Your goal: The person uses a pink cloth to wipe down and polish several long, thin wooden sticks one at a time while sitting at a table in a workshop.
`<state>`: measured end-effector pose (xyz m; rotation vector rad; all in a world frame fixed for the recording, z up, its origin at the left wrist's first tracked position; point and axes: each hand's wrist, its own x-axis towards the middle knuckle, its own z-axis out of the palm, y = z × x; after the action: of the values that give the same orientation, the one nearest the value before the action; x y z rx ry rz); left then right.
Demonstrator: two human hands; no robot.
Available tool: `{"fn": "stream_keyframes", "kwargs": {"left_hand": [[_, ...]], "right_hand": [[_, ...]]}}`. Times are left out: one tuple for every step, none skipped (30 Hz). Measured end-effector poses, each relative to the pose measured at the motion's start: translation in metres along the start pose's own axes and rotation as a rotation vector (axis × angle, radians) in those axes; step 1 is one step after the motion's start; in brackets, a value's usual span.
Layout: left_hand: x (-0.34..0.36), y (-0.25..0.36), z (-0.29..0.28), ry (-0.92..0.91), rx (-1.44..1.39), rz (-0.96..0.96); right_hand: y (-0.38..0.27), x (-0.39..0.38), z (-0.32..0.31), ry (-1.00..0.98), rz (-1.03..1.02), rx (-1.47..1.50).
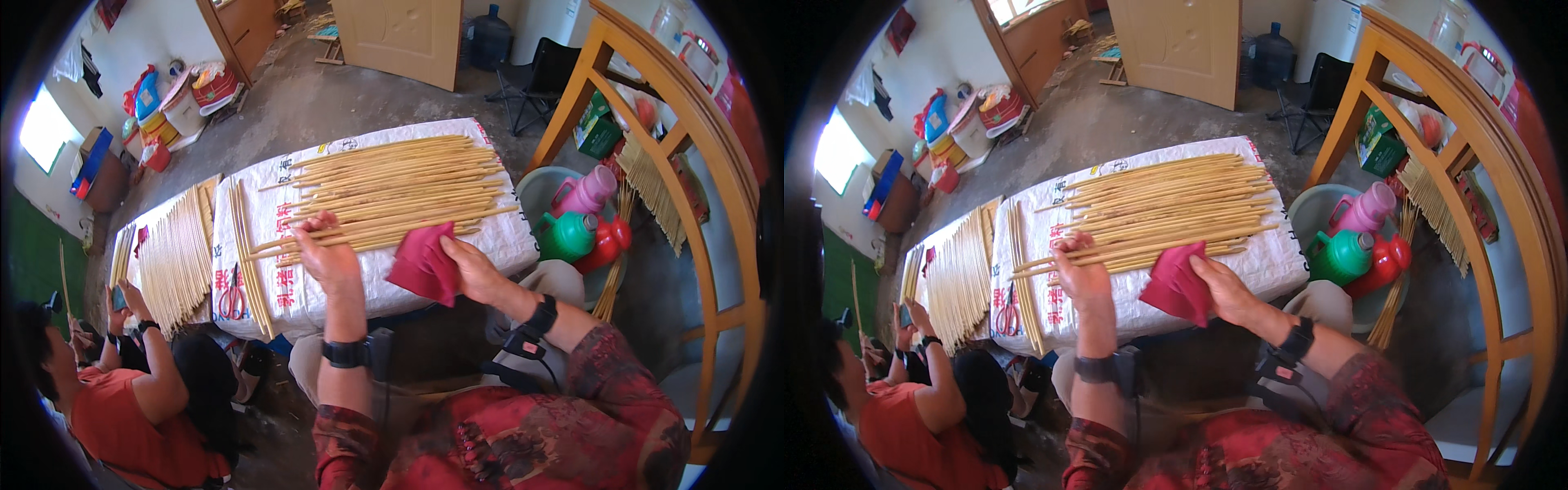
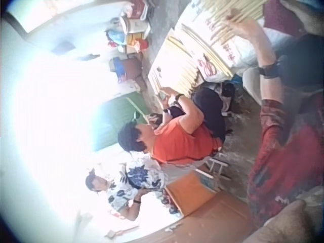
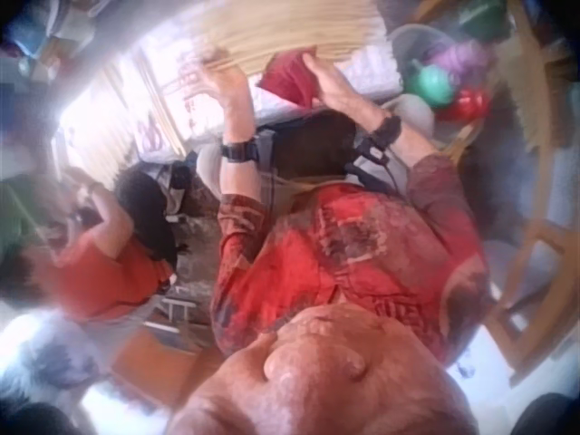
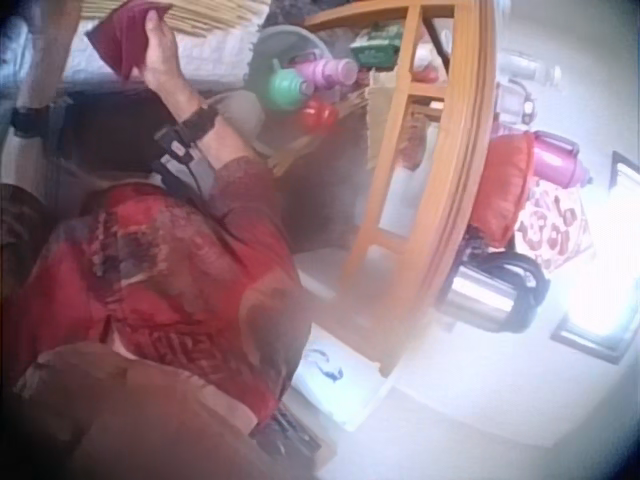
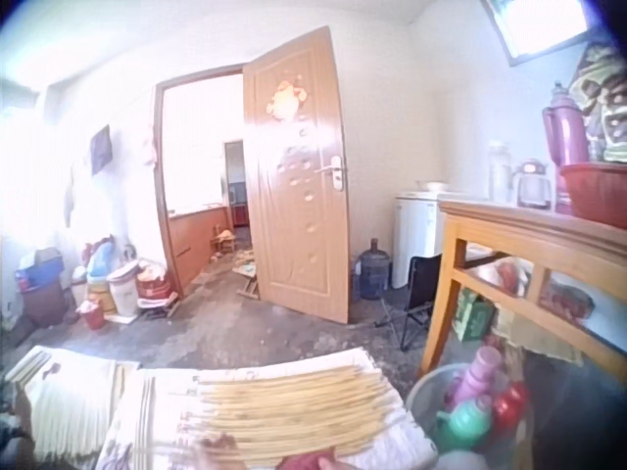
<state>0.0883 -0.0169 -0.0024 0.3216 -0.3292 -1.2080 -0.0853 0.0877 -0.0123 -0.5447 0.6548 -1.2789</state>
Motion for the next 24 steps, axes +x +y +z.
{"fn": "stream_keyframes", "kwargs": {"left_hand": [[-0.011,-0.009,0.006,-0.033,-0.018,-0.017],[-0.02,-0.017,0.012,-0.022,0.057,-0.007],[-0.03,-0.023,0.014,-0.031,0.034,-0.037],[-0.037,-0.028,0.014,-0.016,0.062,-0.06],[-0.043,-0.034,0.017,-0.005,0.088,-0.092],[-0.047,-0.039,0.02,-0.019,0.096,-0.095],[-0.055,-0.039,0.026,-0.094,0.159,-0.065],[-0.061,-0.041,0.029,-0.17,0.223,-0.035],[-0.066,-0.044,0.03,-0.176,0.234,-0.041],[-0.07,-0.047,0.031,-0.27,0.313,-0.012],[-0.075,-0.049,0.033,-0.365,0.393,0.008],[-0.084,-0.046,0.034,-0.444,0.684,0.108],[-0.092,-0.047,0.038,-0.452,0.689,0.103],[-0.099,-0.05,0.041,-0.464,0.678,0.047],[-0.104,-0.052,0.041,-0.475,0.665,-0.01],[-0.108,-0.051,0.036,-0.618,0.863,0.063],[-0.106,-0.054,0.033,-0.618,0.871,0.061],[-0.113,-0.05,0.029,-0.672,0.915,0.07],[-0.122,-0.045,0.028,-0.726,0.954,0.075],[-0.124,-0.045,0.031,-0.739,0.986,0.061],[-0.127,-0.042,0.029,-0.746,0.981,0.058],[-0.132,-0.033,0.024,-0.797,1.021,0.033],[-0.134,-0.025,0.02,-0.848,1.061,0.001],[-0.133,-0.016,0.019,-0.943,1.151,0.041]], "right_hand": [[0.004,0.01,0.005,-0.031,-0.007,0.08],[0.004,0.019,0.011,-0.067,-0.034,0.153],[0.003,0.024,0.014,-0.074,-0.041,0.164],[0.002,0.029,0.018,-0.069,-0.066,0.244],[-0.002,0.033,0.017,-0.057,-0.098,0.322],[0.0,0.04,0.005,0.021,-0.091,0.303],[-0.002,0.041,0.0,0.023,-0.096,0.315],[-0.003,0.042,-0.004,0.008,-0.084,0.325],[-0.005,0.043,-0.008,-0.007,-0.072,0.335],[-0.013,0.043,-0.005,-0.002,-0.048,0.382],[-0.022,0.041,0.0,0.004,-0.053,0.394],[-0.031,0.039,0.006,-0.002,-0.055,0.353],[-0.038,0.038,0.01,-0.013,-0.057,0.31],[-0.041,0.039,0.009,0.034,-0.069,0.356],[-0.041,0.04,0.0,0.037,-0.076,0.363],[-0.043,0.042,-0.004,0.048,-0.118,0.409],[-0.045,0.043,-0.008,0.06,-0.16,0.454],[-0.038,0.032,-0.007,0.215,-0.201,0.39],[-0.032,0.026,-0.01,0.185,-0.193,0.426],[-0.025,0.021,-0.015,0.209,-0.183,0.422],[-0.019,0.017,-0.018,0.231,-0.173,0.417],[-0.017,0.014,-0.017,0.232,-0.159,0.42],[-0.018,0.012,-0.018,0.232,-0.161,0.421],[-0.019,0.01,-0.018,0.232,-0.176,0.4]]}}
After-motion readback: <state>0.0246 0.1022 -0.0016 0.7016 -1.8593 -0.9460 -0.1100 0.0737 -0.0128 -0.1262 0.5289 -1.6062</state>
